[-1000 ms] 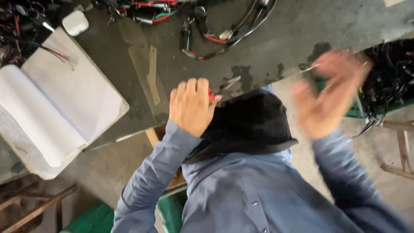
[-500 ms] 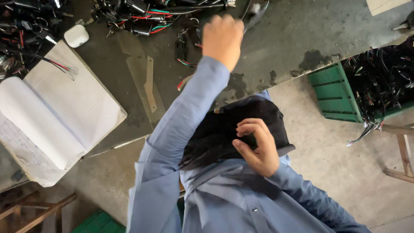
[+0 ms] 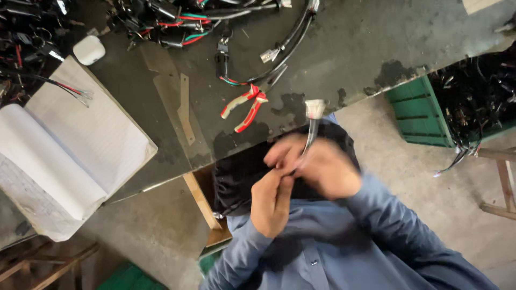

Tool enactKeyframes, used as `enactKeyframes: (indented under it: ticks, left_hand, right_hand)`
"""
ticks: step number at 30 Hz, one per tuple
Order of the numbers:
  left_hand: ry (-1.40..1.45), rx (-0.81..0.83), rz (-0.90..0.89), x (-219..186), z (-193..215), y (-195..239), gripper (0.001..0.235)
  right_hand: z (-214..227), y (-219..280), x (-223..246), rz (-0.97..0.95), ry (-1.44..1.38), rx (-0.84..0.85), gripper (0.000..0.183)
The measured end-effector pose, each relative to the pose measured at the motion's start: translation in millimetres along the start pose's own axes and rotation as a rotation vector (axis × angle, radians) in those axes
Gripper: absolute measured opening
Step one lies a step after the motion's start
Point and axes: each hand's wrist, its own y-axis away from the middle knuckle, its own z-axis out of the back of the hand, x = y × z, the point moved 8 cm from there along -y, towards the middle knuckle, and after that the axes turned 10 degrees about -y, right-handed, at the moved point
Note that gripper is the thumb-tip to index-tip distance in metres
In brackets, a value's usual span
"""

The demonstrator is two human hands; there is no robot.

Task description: The person repeatedly strips the outer insulation from black electrical cables using red-handled pliers. The person holds each cable, cuts the insulation, and pulls it off to expose the inner wires, then discards the stripped cable and picks up another from a pile on the table.

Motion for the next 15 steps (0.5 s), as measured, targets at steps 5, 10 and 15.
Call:
enactKeyframes:
  ticks: [5,10,15]
  left_hand:
    - [0.006,0.119,0.031,14.4,-14.7,16.6,0.023]
    - [0.110,0.057,0.133,26.7,-9.5,4.0,0.028]
    - [1.062,-0.164,0.060,47.6,22.7,10.2,0.033]
  right_hand:
    - [-14.2,-0.3,-32.2,-0.632,-1.807,-0.170,0.035]
    - [-15.6,-15.4,-35.0,-0.638,-1.871,0.062,0.031]
    - [-5.3,-10.5,43.7,-0.167,-2.063,0.370,0.035]
